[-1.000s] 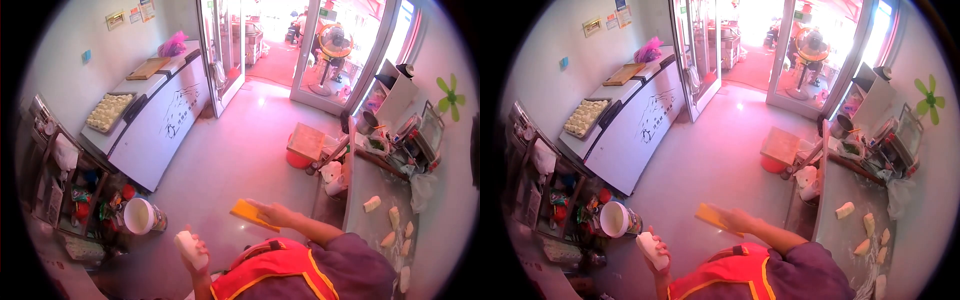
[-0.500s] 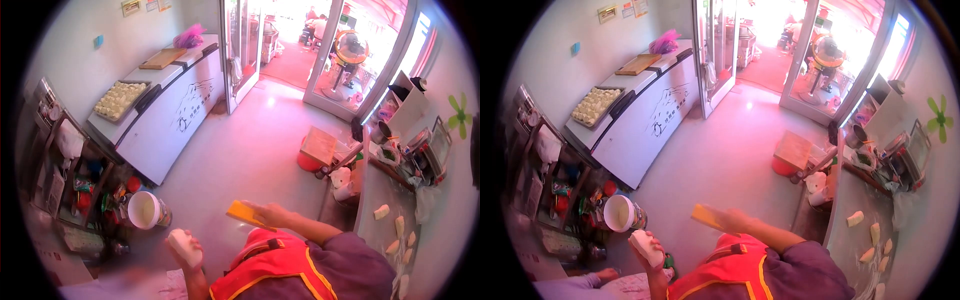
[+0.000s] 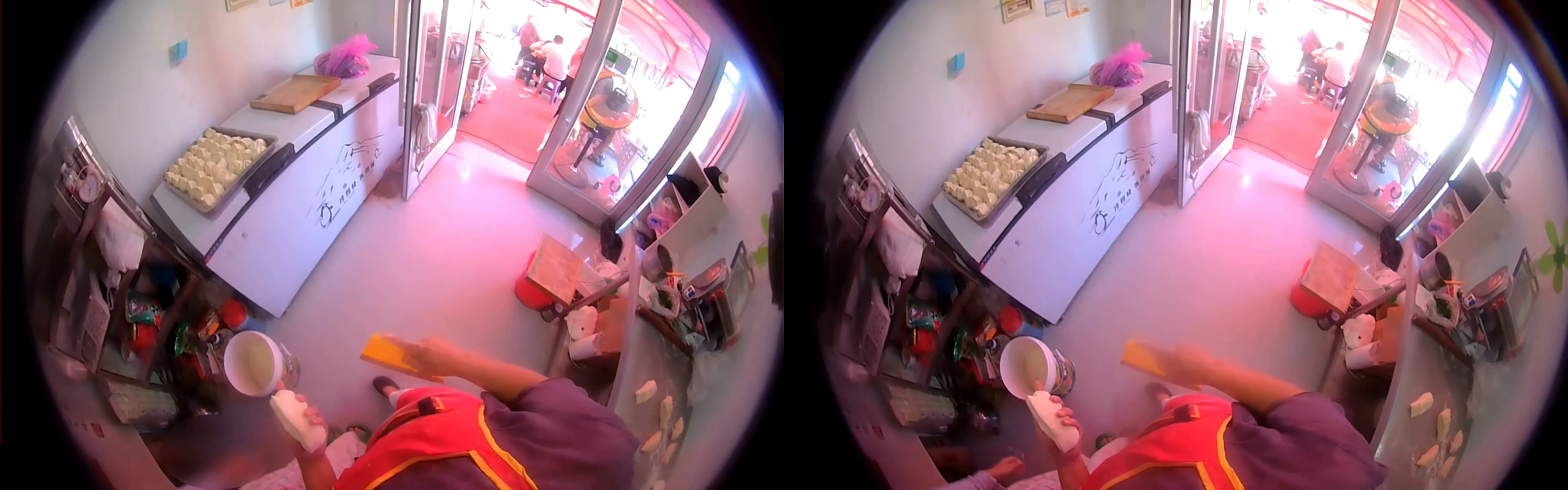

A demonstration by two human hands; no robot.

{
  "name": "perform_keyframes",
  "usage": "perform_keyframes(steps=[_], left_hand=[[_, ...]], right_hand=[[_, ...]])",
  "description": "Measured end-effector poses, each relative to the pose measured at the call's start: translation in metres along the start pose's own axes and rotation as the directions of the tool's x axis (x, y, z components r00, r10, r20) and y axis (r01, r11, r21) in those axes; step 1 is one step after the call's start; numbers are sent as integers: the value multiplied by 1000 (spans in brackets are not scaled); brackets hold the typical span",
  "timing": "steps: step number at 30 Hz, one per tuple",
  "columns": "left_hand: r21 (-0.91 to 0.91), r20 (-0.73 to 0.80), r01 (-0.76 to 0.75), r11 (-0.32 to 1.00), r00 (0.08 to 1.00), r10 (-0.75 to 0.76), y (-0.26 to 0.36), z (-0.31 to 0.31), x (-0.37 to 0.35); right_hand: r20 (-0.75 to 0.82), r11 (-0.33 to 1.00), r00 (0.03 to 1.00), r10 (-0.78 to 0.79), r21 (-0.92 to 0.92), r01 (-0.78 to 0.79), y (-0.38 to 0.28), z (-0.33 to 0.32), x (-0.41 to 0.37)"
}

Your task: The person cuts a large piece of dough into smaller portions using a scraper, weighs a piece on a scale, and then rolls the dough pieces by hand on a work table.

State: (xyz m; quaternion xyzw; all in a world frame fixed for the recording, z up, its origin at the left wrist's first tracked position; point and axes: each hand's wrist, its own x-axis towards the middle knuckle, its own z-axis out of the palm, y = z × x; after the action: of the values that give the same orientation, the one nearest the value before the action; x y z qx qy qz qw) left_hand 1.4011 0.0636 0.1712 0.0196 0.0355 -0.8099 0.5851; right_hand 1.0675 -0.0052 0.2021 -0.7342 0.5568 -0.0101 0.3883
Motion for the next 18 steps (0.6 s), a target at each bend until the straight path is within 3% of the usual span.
perform_keyframes(steps=[4, 8, 10, 14, 18], left_hand=[[87, -80, -132, 987, 987, 139, 41, 13, 48], [95, -183, -213, 972, 956, 227, 86, -7, 66], [17, -192, -195, 981, 962, 195, 106, -11, 71], [-96, -226, -176, 980, 962, 151, 149, -15, 93], [-22, -123, -91, 996, 988, 88, 201, -12, 126]], right_hand=[[-37, 995, 995, -96, -25, 95, -7, -15, 71], [20, 996, 995, -93, 10, 93, -38, -42, 122], [21, 992, 992, -127, -10, 128, -61, -56, 138], [111, 999, 993, -32, 11, 31, -80, -56, 180], [67, 998, 997, 32, 44, -35, -110, -53, 209]])
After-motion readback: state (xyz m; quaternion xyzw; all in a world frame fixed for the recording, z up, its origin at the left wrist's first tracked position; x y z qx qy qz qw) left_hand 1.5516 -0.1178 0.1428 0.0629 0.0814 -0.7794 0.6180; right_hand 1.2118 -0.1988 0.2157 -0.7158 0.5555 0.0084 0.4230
